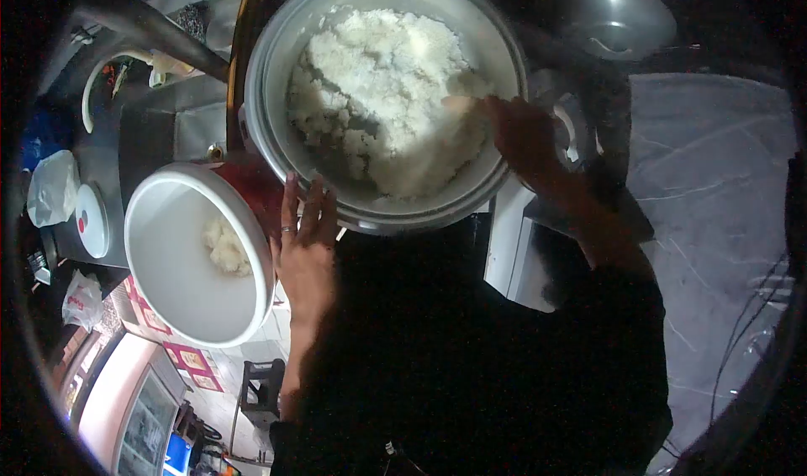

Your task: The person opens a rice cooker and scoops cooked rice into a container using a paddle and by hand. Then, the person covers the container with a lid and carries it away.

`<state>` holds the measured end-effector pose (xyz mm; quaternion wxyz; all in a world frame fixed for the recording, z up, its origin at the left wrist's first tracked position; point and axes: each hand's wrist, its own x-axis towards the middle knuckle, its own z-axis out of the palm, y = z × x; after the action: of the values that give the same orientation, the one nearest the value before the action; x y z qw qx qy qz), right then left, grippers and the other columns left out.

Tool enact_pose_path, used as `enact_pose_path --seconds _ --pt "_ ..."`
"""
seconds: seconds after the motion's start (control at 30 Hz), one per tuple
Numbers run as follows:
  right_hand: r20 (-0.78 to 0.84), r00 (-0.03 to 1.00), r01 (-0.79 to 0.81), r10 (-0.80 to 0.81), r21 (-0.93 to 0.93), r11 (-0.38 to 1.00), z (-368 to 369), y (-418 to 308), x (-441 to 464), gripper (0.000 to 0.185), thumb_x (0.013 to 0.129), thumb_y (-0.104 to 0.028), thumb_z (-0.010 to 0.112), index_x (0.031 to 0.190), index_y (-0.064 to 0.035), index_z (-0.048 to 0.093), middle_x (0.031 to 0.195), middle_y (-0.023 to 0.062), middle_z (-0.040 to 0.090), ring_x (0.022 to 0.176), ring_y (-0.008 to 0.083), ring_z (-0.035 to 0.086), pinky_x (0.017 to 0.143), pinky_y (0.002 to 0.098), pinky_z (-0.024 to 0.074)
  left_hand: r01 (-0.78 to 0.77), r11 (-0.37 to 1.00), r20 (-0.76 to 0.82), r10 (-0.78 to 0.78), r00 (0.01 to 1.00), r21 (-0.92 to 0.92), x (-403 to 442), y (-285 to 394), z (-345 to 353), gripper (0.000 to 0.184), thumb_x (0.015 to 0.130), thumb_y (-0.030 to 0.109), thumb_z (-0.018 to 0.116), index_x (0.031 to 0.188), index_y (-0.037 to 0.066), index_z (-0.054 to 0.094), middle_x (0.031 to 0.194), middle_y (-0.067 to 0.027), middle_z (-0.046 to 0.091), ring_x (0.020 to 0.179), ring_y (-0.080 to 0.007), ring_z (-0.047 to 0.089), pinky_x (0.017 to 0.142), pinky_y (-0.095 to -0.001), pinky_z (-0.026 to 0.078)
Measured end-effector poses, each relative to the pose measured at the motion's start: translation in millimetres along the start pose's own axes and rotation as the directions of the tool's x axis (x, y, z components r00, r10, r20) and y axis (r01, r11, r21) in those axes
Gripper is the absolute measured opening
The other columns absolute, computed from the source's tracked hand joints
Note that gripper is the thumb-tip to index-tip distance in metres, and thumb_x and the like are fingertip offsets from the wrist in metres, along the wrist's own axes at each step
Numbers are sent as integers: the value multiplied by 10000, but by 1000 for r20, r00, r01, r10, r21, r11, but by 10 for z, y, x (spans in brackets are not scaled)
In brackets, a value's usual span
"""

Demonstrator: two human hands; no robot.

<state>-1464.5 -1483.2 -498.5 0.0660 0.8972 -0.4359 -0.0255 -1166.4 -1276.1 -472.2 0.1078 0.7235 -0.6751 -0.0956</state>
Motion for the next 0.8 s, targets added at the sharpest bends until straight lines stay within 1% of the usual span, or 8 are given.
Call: enact_pose_path --seconds 0.1,0.13,0.2,0.3,0.5,0.6,0.7,0.8 --pt "30 1000 -4 1 105 994 87 -181 -152 236 867 -104 554 1094 -101 615 707 120 619 625 326 641 547 457 505 -285 930 93 271 958 231 -79 107 36 425 789 106 615 1212 115 651 1259 -89 616 1292 -267 486 1101 -499 356" --pt "36 998 53 -57 110 993 95 -176 -147 294 851 -104 560 1142 -95 603 730 112 624 647 309 645 551 459 504 -347 936 104 352 930 -58 -49 200 148 436 777 117 625 1212 114 647 1240 -83 624 1254 -262 517 1082 -496 372" --pt "39 985 161 -167 122 979 103 -143 -125 419 819 -105 574 1237 -84 579 776 94 632 691 273 654 557 461 503 -389 867 67 428 901 -312 19 315 469 442 766 139 646 1207 113 647 1216 -71 635 1198 -251 558 1051 -488 397" --pt "-85 958 276 -273 24 961 63 -12 85 274 870 -117 560 1141 -116 607 678 78 620 632 296 655 521 434 499 -382 879 34 408 913 -286 -11 296 798 424 769 178 677 1189 122 657 1198 -48 643 1153 -230 583 1027 -478 417" --pt "49 892 449 -449 -213 868 238 286 383 269 868 -160 562 1131 -127 606 679 86 621 625 286 642 555 438 482 -399 906 -102 387 916 -144 20 370 558 365 772 246 702 1127 162 678 1162 3 637 1127 -218 576 1039 -461 410" --pt "25 903 431 -430 -57 901 188 237 438 217 856 -152 545 1059 -119 615 685 96 623 624 298 633 594 461 471 -371 926 -55 368 928 -75 -12 355 494 358 771 255 698 1119 172 679 1167 8 632 1143 -217 561 1051 -455 397" --pt "81 922 388 -379 -200 900 161 168 507 146 823 -136 538 939 -120 627 689 102 621 628 303 629 614 462 460 -294 950 2 296 955 -102 2 385 507 353 769 287 695 1105 180 679 1157 -12 629 1121 -214 560 1011 -446 411" --pt "172 889 434 -423 -27 901 115 79 612 113 823 -183 590 881 -119 663 721 86 643 668 308 636 652 574 475 -245 966 112 253 961 -81 0 407 602 335 745 342 707 1037 182 672 1069 -39 617 1025 -213 574 882 -438 458"
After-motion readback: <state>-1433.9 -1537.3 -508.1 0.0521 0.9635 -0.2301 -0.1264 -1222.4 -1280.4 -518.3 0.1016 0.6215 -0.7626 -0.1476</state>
